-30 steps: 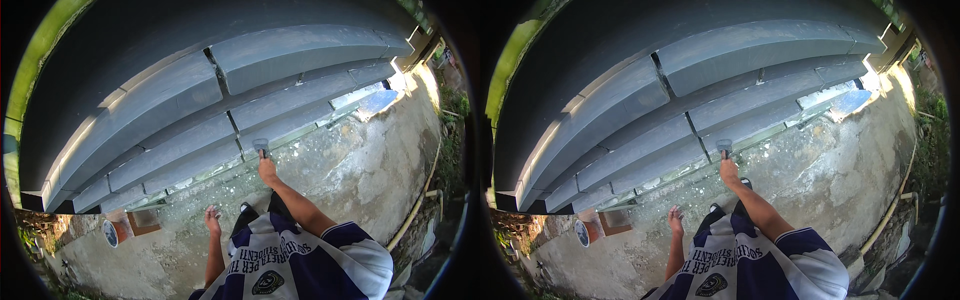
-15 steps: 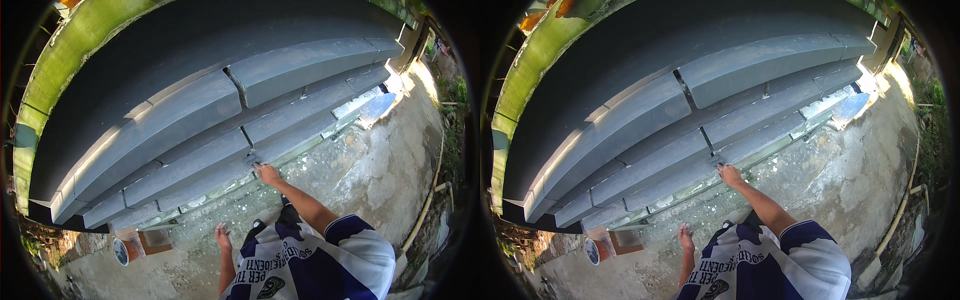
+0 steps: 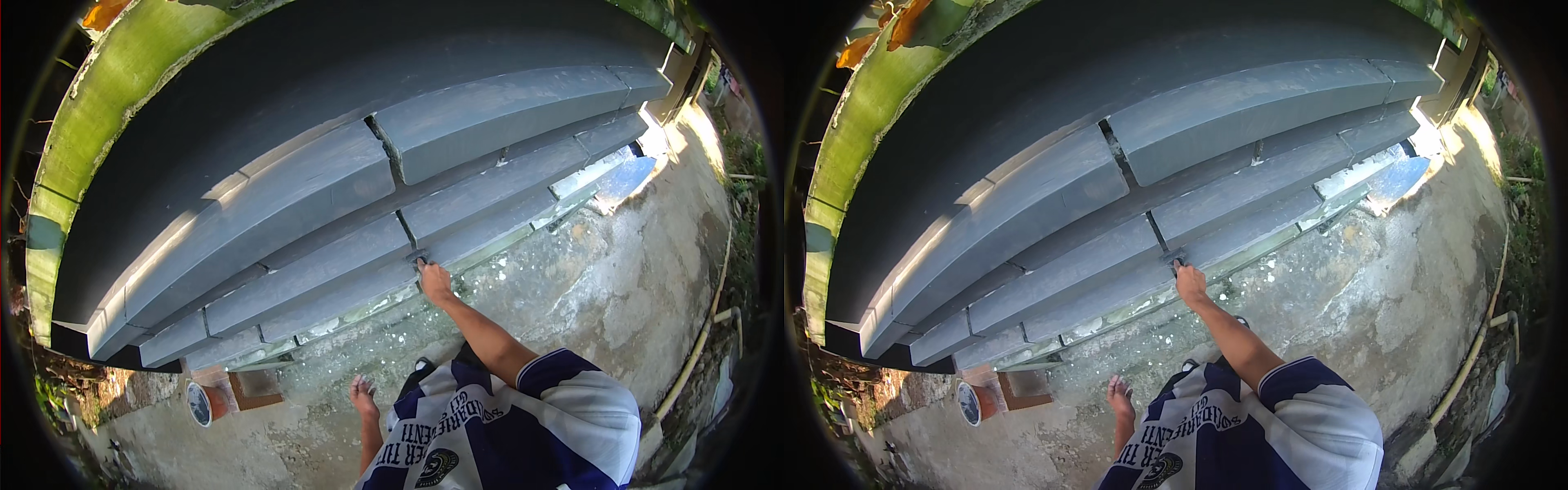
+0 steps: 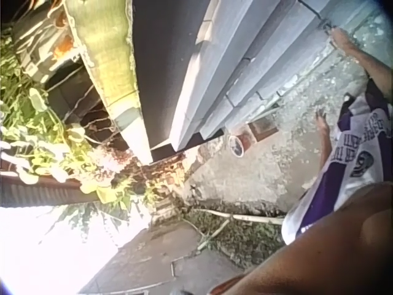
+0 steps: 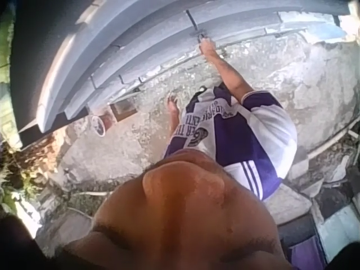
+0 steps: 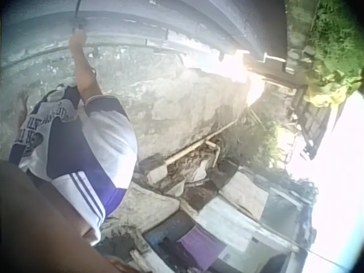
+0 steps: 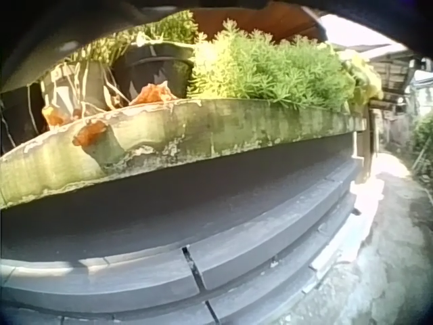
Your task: Using a trowel to apply grey plaster or paint to a concrete wall.
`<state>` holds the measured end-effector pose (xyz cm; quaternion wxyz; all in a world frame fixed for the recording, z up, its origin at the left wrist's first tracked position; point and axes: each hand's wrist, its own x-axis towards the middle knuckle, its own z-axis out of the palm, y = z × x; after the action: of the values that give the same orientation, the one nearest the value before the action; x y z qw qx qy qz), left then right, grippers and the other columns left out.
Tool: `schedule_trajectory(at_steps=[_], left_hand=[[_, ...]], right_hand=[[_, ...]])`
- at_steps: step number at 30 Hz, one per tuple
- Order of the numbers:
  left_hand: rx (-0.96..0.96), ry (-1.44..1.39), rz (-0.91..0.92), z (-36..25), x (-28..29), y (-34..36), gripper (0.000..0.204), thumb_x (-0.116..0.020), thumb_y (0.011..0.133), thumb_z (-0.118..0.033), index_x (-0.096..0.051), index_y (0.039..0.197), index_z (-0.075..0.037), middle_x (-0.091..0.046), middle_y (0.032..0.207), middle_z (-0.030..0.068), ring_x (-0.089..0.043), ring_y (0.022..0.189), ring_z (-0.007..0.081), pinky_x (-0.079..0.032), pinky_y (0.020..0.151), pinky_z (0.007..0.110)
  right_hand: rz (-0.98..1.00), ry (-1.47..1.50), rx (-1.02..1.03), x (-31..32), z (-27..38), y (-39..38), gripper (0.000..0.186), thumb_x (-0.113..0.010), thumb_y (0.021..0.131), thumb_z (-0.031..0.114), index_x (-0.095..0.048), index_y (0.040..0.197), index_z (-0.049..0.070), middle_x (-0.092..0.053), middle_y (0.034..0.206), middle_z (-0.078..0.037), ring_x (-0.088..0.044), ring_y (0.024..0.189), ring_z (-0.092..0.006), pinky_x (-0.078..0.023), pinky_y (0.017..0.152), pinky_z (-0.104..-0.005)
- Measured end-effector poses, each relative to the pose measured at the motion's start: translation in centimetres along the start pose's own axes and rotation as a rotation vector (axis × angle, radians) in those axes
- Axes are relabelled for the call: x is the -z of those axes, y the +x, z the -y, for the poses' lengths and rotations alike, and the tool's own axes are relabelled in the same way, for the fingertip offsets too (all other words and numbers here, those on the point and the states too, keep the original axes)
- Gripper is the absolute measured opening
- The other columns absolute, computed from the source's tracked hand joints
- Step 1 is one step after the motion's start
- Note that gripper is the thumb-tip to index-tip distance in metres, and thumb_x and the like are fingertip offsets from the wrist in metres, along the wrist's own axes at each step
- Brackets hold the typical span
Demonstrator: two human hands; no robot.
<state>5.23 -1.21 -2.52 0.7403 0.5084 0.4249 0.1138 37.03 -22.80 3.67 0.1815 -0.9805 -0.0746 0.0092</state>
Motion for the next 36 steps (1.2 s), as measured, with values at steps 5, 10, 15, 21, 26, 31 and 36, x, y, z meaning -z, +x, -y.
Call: schedule_trajectory(at_steps=[5, 10, 15, 21, 26, 31, 36], left_hand=[[-0.051, -0.012, -0.053, -0.3, -0.8, -0.5, 0.024, -0.049, 0.086, -0.017, -0.051, 0.11, -0.011, -0.056, 0.1, 0.0011, -0.055, 0.084, 0.0141, -0.043, 0.069, 0.029], [-0.064, -0.096, -0.119, 0.2, -1.0, -2.1, 0.025, -0.05, 0.086, -0.018, -0.05, 0.11, -0.012, -0.056, 0.103, 0.001, -0.055, 0.087, 0.0162, -0.042, 0.071, 0.031], [0.06, -0.116, -0.185, 2.3, -2.0, -3.8, 0.024, -0.051, 0.086, -0.018, -0.051, 0.109, -0.014, -0.056, 0.106, 0.0013, -0.056, 0.088, 0.0167, -0.041, 0.071, 0.03], [0.074, -0.034, -0.085, 3.8, -3.4, -3.2, 0.022, -0.049, 0.086, -0.018, -0.051, 0.108, -0.014, -0.056, 0.106, -0.0002, -0.057, 0.085, 0.0143, -0.042, 0.069, 0.029], [-0.005, -0.058, -0.063, 2.1, -5.6, -2.0, 0.023, -0.048, 0.087, -0.018, -0.051, 0.11, -0.013, -0.056, 0.108, 0.0009, -0.057, 0.087, 0.0147, -0.042, 0.068, 0.028], [-0.048, -0.071, -0.04, 1.2, -6.9, -1.8, 0.025, -0.047, 0.088, -0.017, -0.05, 0.112, -0.012, -0.056, 0.107, 0.0013, -0.056, 0.088, 0.0153, -0.043, 0.069, 0.028], [0.029, -0.058, -0.035, 2.4, -5.1, -2.3, 0.024, -0.047, 0.087, -0.017, -0.05, 0.111, -0.013, -0.055, 0.104, 0.0004, -0.056, 0.088, 0.0153, -0.042, 0.07, 0.029]], right_hand=[[-0.16, 0.067, -0.24, 2.6, -6.8, 0.7, 0.029, -0.048, 0.082, 0.014, -0.055, 0.111, 0.012, -0.059, 0.082, -0.017, -0.06, 0.074, -0.0332, -0.049, 0.063, -0.0423], [-0.188, -0.025, -0.293, 2.8, -7.7, 2.0, 0.031, -0.042, 0.085, 0.01, -0.05, 0.113, 0.002, -0.059, 0.082, -0.018, -0.061, 0.072, -0.0325, -0.05, 0.061, -0.0408], [-0.095, -0.055, -0.147, 0.2, -3.7, 0.4, 0.037, -0.043, 0.082, 0.007, -0.047, 0.118, 0.004, -0.059, 0.087, -0.018, -0.062, 0.072, -0.0306, -0.051, 0.061, -0.0384], [0.077, -0.042, 0.228, 2.8, -7.9, 0.9, 0.041, -0.044, 0.078, 0.004, -0.047, 0.119, 0.006, -0.057, 0.086, -0.022, -0.06, 0.072, -0.0348, -0.049, 0.062, -0.0417], [-0.072, -0.022, -0.147, 0.7, -5.0, 0.8, 0.041, -0.043, 0.082, 0.007, -0.042, 0.123, 0.004, -0.057, 0.087, -0.021, -0.062, 0.072, -0.0326, -0.051, 0.06, -0.0387], [-0.107, 0.141, -0.253, -2.3, -1.3, 1.3, 0.043, -0.042, 0.08, 0.004, -0.041, 0.123, 0.002, -0.056, 0.089, -0.025, -0.06, 0.074, -0.036, -0.05, 0.064, -0.042], [0.065, -0.111, 0.18, 4.3, -11.2, 0.6, 0.046, -0.044, 0.078, 0.006, -0.044, 0.123, 0.012, -0.058, 0.088, -0.02, -0.06, 0.071, -0.035, -0.05, 0.062, -0.0428]])
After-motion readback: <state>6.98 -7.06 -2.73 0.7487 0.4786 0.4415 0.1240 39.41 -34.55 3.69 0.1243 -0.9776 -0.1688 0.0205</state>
